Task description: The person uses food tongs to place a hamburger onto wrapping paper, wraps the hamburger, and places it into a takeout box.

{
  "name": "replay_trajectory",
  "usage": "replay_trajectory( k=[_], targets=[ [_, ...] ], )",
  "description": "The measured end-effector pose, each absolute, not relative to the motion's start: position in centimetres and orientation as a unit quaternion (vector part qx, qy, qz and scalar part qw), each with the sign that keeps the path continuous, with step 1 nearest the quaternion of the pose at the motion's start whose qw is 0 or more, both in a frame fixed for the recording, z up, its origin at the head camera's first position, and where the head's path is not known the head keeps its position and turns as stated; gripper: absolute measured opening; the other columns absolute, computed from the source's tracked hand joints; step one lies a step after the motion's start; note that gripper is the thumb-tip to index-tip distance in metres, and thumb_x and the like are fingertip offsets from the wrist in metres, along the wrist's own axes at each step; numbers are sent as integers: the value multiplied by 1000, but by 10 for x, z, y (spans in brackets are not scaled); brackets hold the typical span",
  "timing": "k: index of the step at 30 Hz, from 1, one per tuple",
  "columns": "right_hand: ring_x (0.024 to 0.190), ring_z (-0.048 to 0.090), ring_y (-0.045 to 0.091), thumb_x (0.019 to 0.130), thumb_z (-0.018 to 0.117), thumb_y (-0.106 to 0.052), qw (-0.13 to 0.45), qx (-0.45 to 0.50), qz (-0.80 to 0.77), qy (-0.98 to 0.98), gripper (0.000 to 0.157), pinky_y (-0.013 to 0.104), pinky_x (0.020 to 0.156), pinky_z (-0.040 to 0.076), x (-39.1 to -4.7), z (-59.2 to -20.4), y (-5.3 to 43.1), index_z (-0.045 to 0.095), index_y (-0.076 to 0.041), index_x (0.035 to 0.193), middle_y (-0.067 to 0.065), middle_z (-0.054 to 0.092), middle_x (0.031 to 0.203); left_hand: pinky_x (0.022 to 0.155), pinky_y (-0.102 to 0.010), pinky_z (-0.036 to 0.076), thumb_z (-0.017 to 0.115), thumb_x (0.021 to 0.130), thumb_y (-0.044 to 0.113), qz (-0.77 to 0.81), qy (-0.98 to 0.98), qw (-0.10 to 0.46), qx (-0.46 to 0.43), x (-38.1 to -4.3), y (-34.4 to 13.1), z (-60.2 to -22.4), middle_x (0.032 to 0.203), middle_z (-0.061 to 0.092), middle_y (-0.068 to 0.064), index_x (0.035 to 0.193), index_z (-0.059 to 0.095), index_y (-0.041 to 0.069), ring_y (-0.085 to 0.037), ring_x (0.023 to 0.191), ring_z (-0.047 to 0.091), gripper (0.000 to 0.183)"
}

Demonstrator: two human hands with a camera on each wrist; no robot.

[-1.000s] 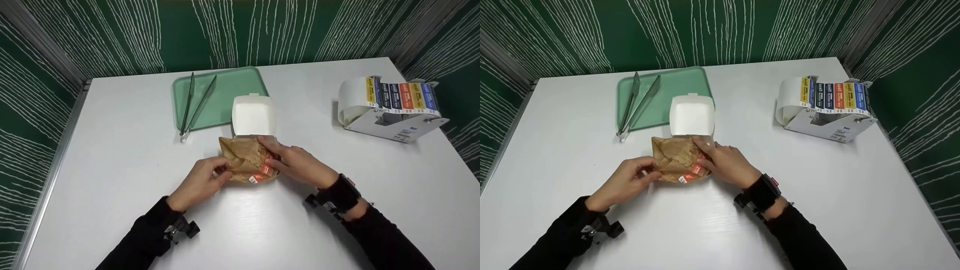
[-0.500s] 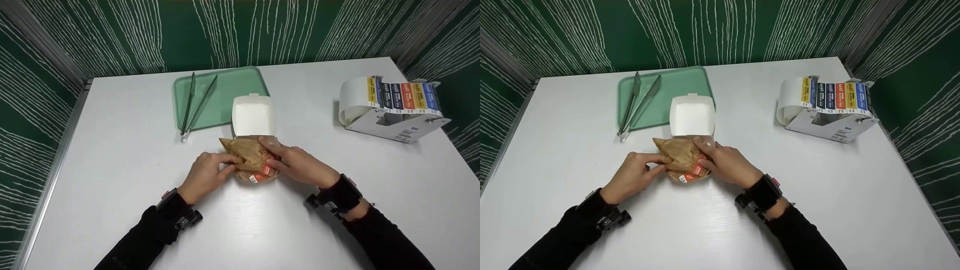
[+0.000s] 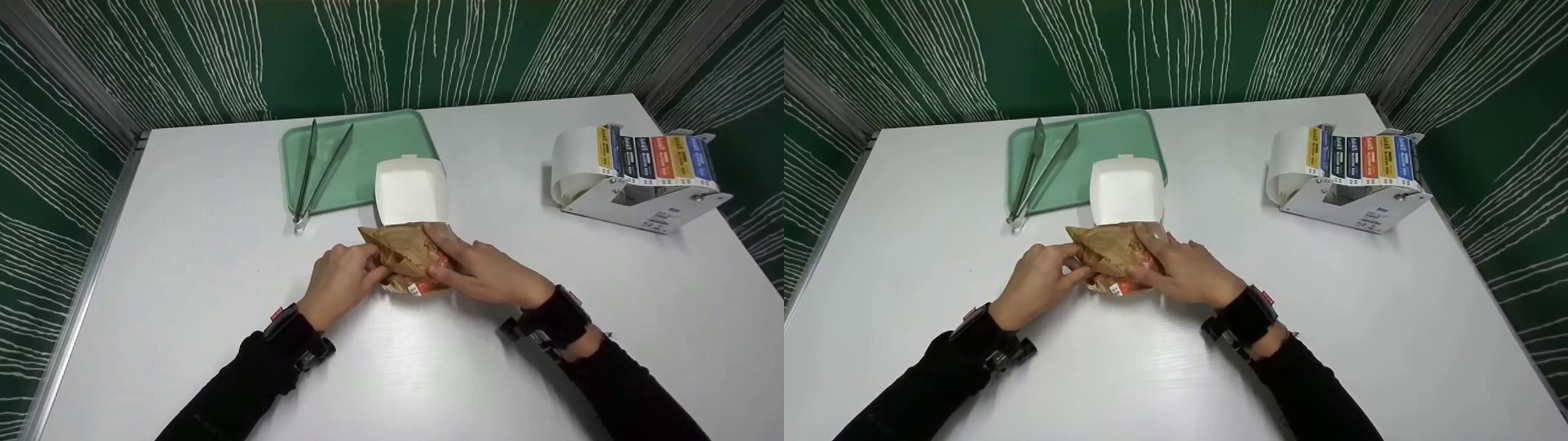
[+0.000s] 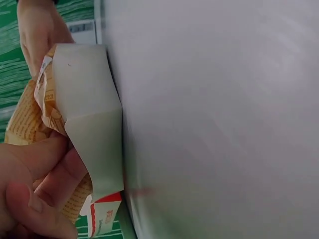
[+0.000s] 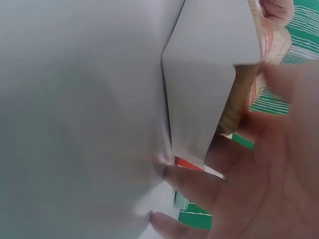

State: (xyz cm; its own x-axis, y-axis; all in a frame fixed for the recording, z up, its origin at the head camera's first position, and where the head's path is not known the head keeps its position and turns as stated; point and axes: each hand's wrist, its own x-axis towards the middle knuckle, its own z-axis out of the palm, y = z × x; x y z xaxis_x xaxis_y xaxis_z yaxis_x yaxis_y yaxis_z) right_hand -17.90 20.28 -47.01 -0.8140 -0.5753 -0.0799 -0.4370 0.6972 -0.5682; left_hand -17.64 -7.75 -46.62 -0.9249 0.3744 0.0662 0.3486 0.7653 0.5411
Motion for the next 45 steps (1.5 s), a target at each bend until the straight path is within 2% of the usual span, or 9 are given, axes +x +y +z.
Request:
replay_trajectory(
  k=[2, 4, 7, 11, 19, 27, 33, 39, 45],
  targets=[
    [88, 70, 24, 102, 64, -62, 118, -269, -256, 921, 96, 44, 83, 59, -178, -470, 200, 21, -13, 172, 17, 74, 102, 58, -34, 54, 80, 97, 23, 285, 939, 23, 191, -177, -77, -467, 75, 76, -3, 88, 72, 11, -17, 64, 67, 17],
    [73, 58, 18, 96, 69, -68, 110, -261, -245, 927, 106, 36, 71, 52, -177, -469, 197, 22, -12, 172, 0, 58, 76, 57, -33, 53, 79, 98, 21, 286, 939, 18, 191, -177, -75, -467, 72, 74, -1, 86, 72, 12, -15, 62, 64, 17],
    [64, 47, 12, 94, 71, -69, 98, -253, -248, 930, 108, 30, 62, 43, -177, -468, 194, 25, -10, 171, -9, 41, 69, 55, -32, 50, 76, 99, 19, 285, 939, 9, 190, -178, -73, -469, 67, 70, 1, 85, 73, 12, -13, 60, 59, 16],
    [61, 47, 11, 95, 73, -64, 85, -251, -261, 928, 103, 30, 58, 42, -177, -468, 193, 28, -11, 171, -8, 47, 69, 54, -32, 48, 75, 100, 19, 283, 941, 12, 185, -178, -70, -468, 67, 68, 1, 93, 79, 11, -13, 60, 57, 11],
    [74, 64, 20, 100, 71, -57, 50, -255, -233, 937, 89, 54, 93, 53, -175, -469, 192, 33, -13, 167, 5, 71, 89, 51, -28, 45, 72, 102, 19, 288, 935, 21, 207, -178, -71, -466, 76, 74, -3, 98, 81, 9, -12, 58, 56, 14],
    [74, 68, 24, 103, 70, -50, 31, -269, -218, 938, 85, 55, 92, 55, -176, -472, 191, 33, -7, 166, 13, 75, 93, 52, -26, 42, 68, 98, 31, 284, 924, 47, 253, -178, -80, -458, 70, 68, 6, 82, 70, 15, -6, 56, 50, 23],
    [80, 72, 28, 103, 70, -50, 34, -265, -220, 938, 85, 58, 96, 54, -175, -472, 191, 32, -8, 166, 16, 76, 97, 56, -26, 49, 78, 96, 51, 292, 922, 76, 245, -179, -79, -455, 77, 76, 6, 95, 79, 17, -2, 60, 60, 35],
    [94, 74, 31, 100, 74, -52, 74, -251, -246, 933, 90, 54, 91, 57, -175, -470, 192, 27, -16, 168, 22, 73, 129, 59, -28, 43, 89, 86, 47, 290, 931, 98, 201, -180, -73, -448, 78, 79, 5, 92, 87, 18, -7, 64, 56, 30],
    [117, 73, 36, 92, 83, -51, 109, -230, -260, 932, 103, 59, 100, 53, -175, -465, 192, 22, -21, 170, 23, 64, 149, 77, -41, 51, 92, 83, 46, 285, 931, 148, 175, -184, -68, -445, 93, 82, -1, 79, 87, 18, -20, 84, 63, 28]
  ],
)
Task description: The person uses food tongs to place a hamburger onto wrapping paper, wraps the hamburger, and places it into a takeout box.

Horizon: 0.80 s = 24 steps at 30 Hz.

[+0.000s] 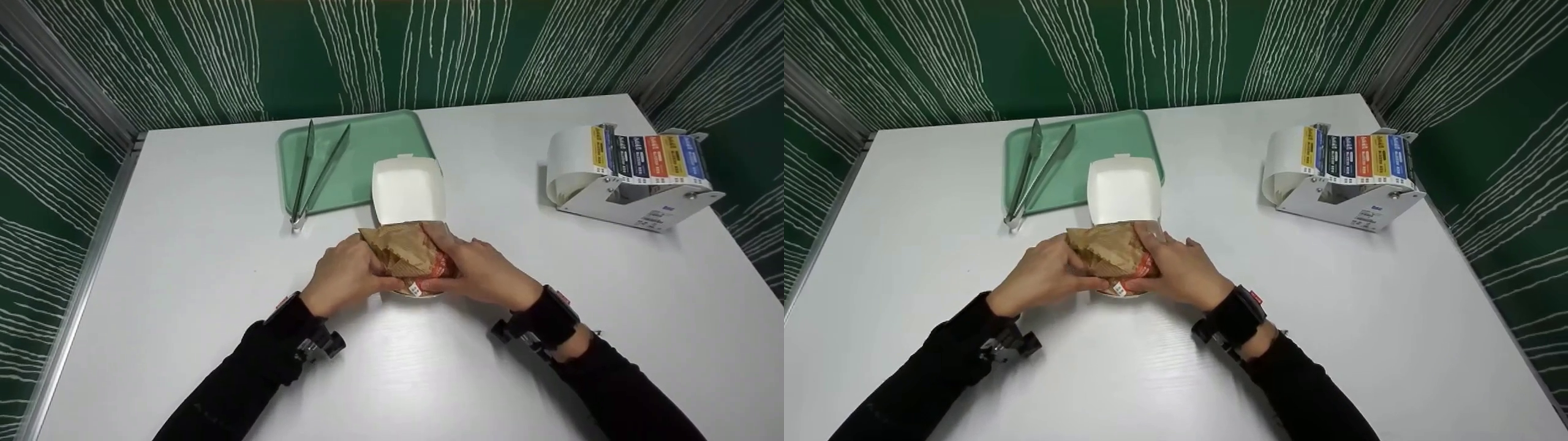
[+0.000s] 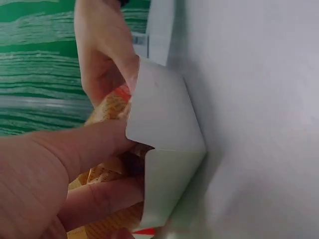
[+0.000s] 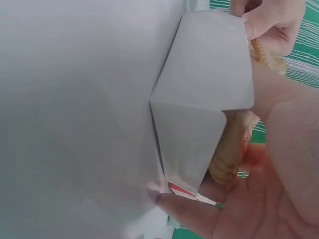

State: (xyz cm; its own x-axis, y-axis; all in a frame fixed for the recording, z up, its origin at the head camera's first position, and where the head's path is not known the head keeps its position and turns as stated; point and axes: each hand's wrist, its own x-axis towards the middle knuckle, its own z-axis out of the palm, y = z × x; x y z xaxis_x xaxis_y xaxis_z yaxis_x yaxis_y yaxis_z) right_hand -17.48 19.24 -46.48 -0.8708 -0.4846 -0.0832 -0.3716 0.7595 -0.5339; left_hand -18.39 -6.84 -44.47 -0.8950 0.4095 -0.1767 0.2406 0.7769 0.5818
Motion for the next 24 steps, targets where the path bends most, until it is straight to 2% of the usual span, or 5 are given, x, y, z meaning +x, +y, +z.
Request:
replay_trajectory(
  k=[3, 5, 12, 18, 24],
  targets=[
    [123, 71, 39, 89, 86, -52, 110, -224, -262, 932, 107, 64, 104, 50, -175, -462, 192, 20, -24, 170, 22, 64, 150, 73, -38, 50, 90, 85, 45, 292, 923, 186, 167, -186, -69, -446, 86, 80, -2, 74, 85, 17, -17, 79, 61, 30],
    [126, 69, 40, 88, 87, -51, 111, -219, -264, 933, 110, 65, 105, 50, -174, -461, 192, 19, -25, 170, 22, 63, 151, 66, -34, 44, 89, 87, 43, 306, 914, 209, 166, -188, -70, -449, 70, 75, -2, 73, 85, 17, -15, 66, 56, 30],
    [125, 69, 41, 87, 89, -49, 112, -212, -268, 933, 114, 64, 103, 54, -174, -461, 192, 16, -27, 172, 22, 64, 149, 54, -27, 35, 84, 93, 43, 345, 890, 232, 189, -187, -78, -451, 53, 51, 10, 73, 83, 13, -7, 51, 43, 35],
    [126, 69, 41, 85, 90, -50, 110, -211, -271, 933, 112, 62, 101, 56, -175, -463, 190, 22, -28, 170, 22, 63, 150, 49, -24, 36, 79, 95, 51, 398, 867, 240, 182, -188, -100, -436, 73, 77, -3, 89, 88, 18, -13, 53, 58, 35],
    [123, 70, 43, 84, 92, -48, 109, -206, -270, 934, 109, 62, 100, 57, -175, -466, 190, 25, -28, 168, 22, 65, 147, 53, -30, 55, 73, 101, 50, 459, 869, 164, 86, -204, -109, -439, 90, 82, -13, 111, 80, 8, -30, 65, 77, 44]
  ],
)
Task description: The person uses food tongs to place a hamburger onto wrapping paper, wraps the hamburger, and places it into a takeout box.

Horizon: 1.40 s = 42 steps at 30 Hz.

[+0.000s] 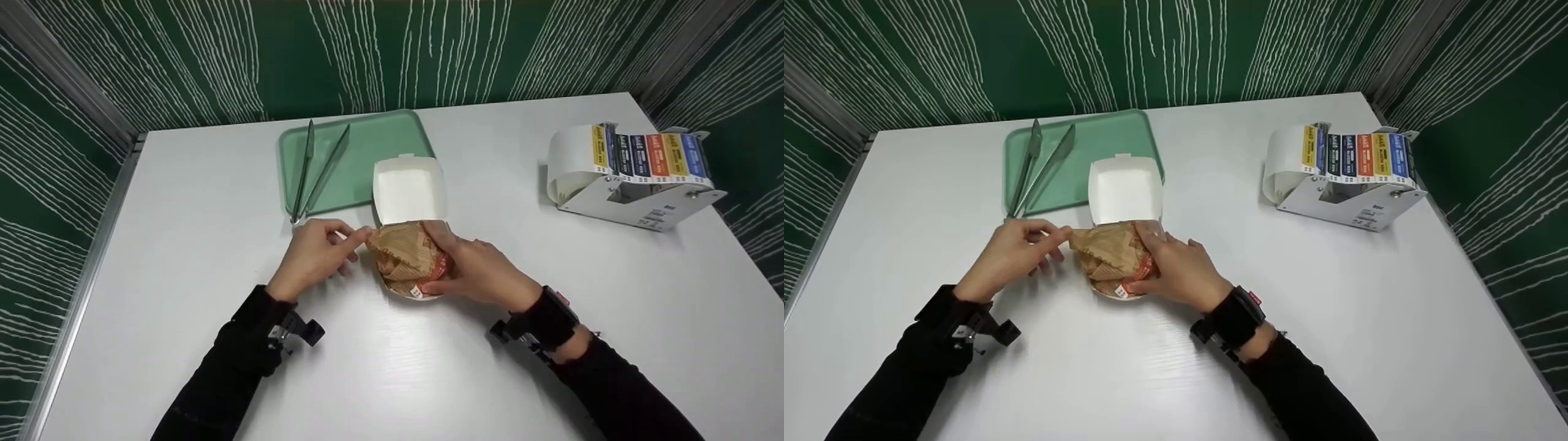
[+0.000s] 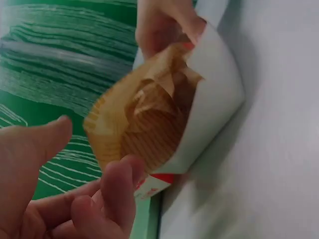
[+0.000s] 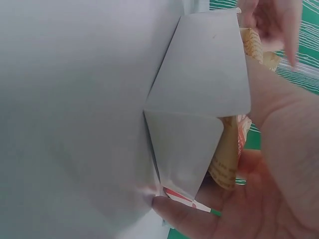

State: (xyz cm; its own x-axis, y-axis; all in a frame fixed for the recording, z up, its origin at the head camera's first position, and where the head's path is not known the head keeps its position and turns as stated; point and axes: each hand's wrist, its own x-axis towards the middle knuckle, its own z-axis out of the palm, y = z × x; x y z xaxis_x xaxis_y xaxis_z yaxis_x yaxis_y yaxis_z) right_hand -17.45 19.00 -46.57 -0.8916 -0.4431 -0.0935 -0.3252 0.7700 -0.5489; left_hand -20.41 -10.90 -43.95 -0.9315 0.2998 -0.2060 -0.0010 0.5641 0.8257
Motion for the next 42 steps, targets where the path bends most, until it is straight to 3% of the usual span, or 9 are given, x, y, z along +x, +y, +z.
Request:
replay_trajectory(
  k=[2, 5, 9, 13, 21, 25, 29, 37, 42],
  targets=[
    [124, 69, 44, 84, 92, -47, 112, -203, -270, 935, 110, 63, 101, 56, -174, -466, 190, 25, -27, 169, 23, 64, 149, 55, -35, 60, 75, 101, 43, 480, 860, 161, 69, -208, -107, -446, 96, 82, -13, 123, 74, 7, -29, 67, 78, 42],
    [124, 69, 47, 83, 92, -47, 118, -199, -270, 935, 114, 63, 103, 56, -174, -467, 190, 23, -26, 171, 26, 63, 148, 60, -34, 62, 81, 98, 27, 502, 846, 170, 59, -213, -102, -456, 100, 82, -11, 127, 71, 6, -23, 68, 78, 37],
    [124, 69, 48, 83, 93, -45, 125, -194, -279, 932, 118, 62, 104, 56, -173, -467, 190, 17, -28, 172, 29, 65, 143, 66, -22, 56, 84, 91, 8, 530, 832, 149, 63, -216, -95, -466, 91, 79, -4, 110, 77, 4, -10, 73, 72, 21],
    [123, 69, 47, 84, 93, -43, 137, -191, -292, 927, 122, 60, 104, 56, -171, -466, 190, 12, -30, 173, 28, 66, 142, 71, -21, 57, 85, 88, 1, 562, 815, 116, 81, -215, -89, -470, 90, 81, -6, 102, 79, 3, -8, 79, 70, 15],
    [120, 70, 47, 84, 93, -41, 136, -202, -299, 923, 126, 59, 104, 57, -170, -465, 190, 5, -29, 174, 32, 68, 136, 77, -26, 57, 83, 90, 2, 564, 811, 109, 106, -216, -81, -474, 96, 82, -7, 103, 81, 7, -13, 85, 71, 14],
    [119, 71, 44, 84, 93, -39, 139, -206, -309, 918, 124, 57, 103, 57, -170, -465, 192, 8, -30, 174, 32, 69, 134, 83, -29, 50, 86, 90, 10, 504, 850, 96, 116, -218, -77, -475, 99, 78, -3, 101, 84, 12, -15, 90, 65, 12],
    [120, 71, 42, 84, 93, -39, 139, -203, -318, 916, 119, 56, 103, 57, -171, -467, 194, 16, -28, 173, 31, 69, 134, 80, -31, 43, 90, 87, 16, 450, 882, 82, 114, -222, -75, -472, 93, 74, -2, 96, 87, 17, -17, 87, 58, 10],
    [119, 71, 46, 85, 92, -40, 141, -207, -318, 914, 119, 58, 104, 57, -172, -469, 196, 14, -24, 173, 33, 69, 131, 69, -29, 43, 89, 89, 26, 374, 918, 81, 101, -225, -69, -472, 96, 83, 1, 91, 87, 18, -13, 77, 60, 8],
    [125, 68, 48, 87, 91, -39, 150, -207, -321, 912, 119, 60, 108, 54, -172, -469, 195, 10, -25, 173, 35, 65, 139, 70, -35, 46, 86, 91, 34, 292, 949, 46, 110, -221, -65, -472, 80, 72, 0, 83, 80, 19, -20, 79, 59, 18]
  ],
)
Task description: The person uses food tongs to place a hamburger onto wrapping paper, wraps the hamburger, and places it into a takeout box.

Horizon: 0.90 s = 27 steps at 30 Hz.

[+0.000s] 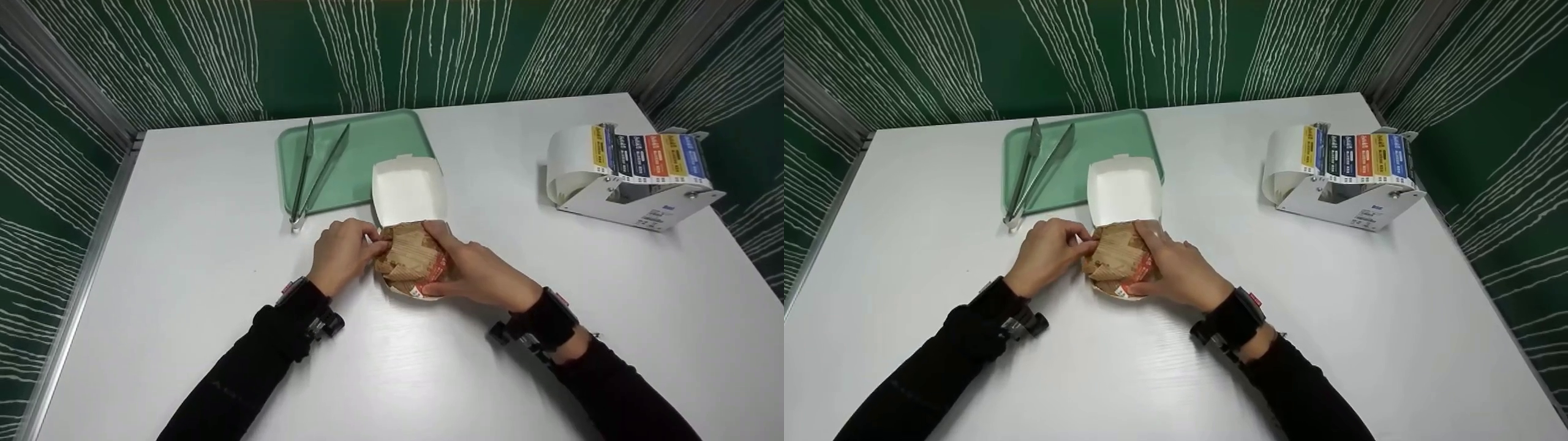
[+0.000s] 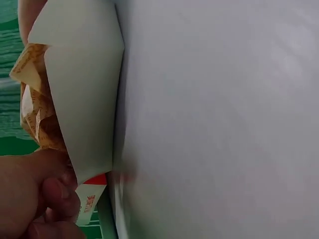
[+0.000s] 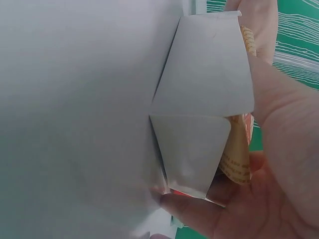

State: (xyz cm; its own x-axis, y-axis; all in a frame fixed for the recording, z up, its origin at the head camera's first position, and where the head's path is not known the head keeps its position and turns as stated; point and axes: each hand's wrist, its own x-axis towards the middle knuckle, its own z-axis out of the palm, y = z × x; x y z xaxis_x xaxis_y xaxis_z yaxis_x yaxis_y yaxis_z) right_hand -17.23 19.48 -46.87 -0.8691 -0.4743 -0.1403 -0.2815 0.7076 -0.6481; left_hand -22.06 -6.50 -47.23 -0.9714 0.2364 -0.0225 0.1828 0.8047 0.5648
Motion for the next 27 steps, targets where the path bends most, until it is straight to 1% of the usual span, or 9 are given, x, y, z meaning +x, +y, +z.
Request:
replay_trajectory(
  k=[3, 6, 10, 12, 15, 17, 21, 24, 27],
  targets=[
    [129, 66, 48, 87, 91, -38, 154, -203, -324, 911, 120, 61, 110, 53, -173, -468, 194, 10, -25, 173, 34, 63, 142, 69, -37, 47, 87, 90, 30, 296, 948, 27, 113, -219, -63, -473, 73, 63, 0, 81, 71, 16, -21, 76, 60, 23],
    [130, 66, 48, 86, 92, -38, 155, -197, -325, 912, 120, 60, 111, 52, -173, -468, 194, 10, -27, 173, 33, 63, 143, 65, -34, 46, 88, 89, 24, 322, 940, 7, 112, -216, -60, -474, 72, 64, 1, 80, 67, 16, -18, 70, 59, 24],
    [127, 67, 48, 85, 92, -39, 155, -191, -319, 915, 120, 61, 110, 53, -173, -469, 194, 12, -28, 173, 34, 64, 140, 61, -30, 42, 88, 90, 19, 339, 934, -13, 110, -212, -57, -473, 75, 70, -1, 78, 70, 16, -15, 66, 56, 22],
    [123, 69, 48, 85, 92, -41, 146, -195, -312, 918, 118, 60, 107, 55, -173, -469, 194, 14, -26, 173, 35, 66, 137, 61, -30, 40, 87, 90, 19, 338, 934, -19, 111, -209, -56, -472, 75, 72, -3, 78, 71, 15, -15, 64, 54, 20],
    [118, 71, 45, 86, 91, -43, 135, -201, -304, 921, 116, 58, 101, 57, -172, -470, 194, 17, -22, 173, 34, 69, 131, 59, -29, 40, 84, 94, 19, 334, 935, -18, 121, -205, -56, -473, 74, 72, -2, 83, 75, 14, -13, 62, 53, 15],
    [114, 72, 43, 86, 91, -43, 127, -206, -302, 922, 114, 57, 98, 58, -172, -471, 193, 19, -21, 172, 33, 71, 127, 57, -29, 40, 80, 98, 22, 332, 934, -7, 127, -202, -57, -472, 69, 67, 0, 89, 77, 13, -12, 60, 52, 13],
    [111, 73, 38, 86, 91, -43, 125, -207, -307, 921, 113, 54, 96, 59, -171, -471, 193, 21, -21, 171, 30, 73, 122, 56, -29, 40, 70, 106, 31, 358, 924, 58, 123, -198, -61, -470, 62, 55, 6, 103, 79, 11, -11, 56, 49, 22],
    [111, 73, 37, 86, 91, -43, 126, -206, -313, 919, 113, 53, 96, 59, -172, -471, 193, 20, -22, 171, 29, 73, 123, 53, -27, 40, 65, 108, 37, 414, 892, 140, 115, -201, -68, -468, 62, 59, 4, 109, 77, 12, -9, 52, 49, 28],
    [113, 73, 39, 86, 91, -42, 127, -208, -316, 917, 114, 54, 99, 59, -171, -471, 194, 18, -24, 171, 30, 72, 125, 48, -24, 38, 64, 109, 34, 470, 846, 219, 122, -205, -77, -467, 64, 64, 1, 115, 75, 11, -8, 50, 51, 26]
  ],
)
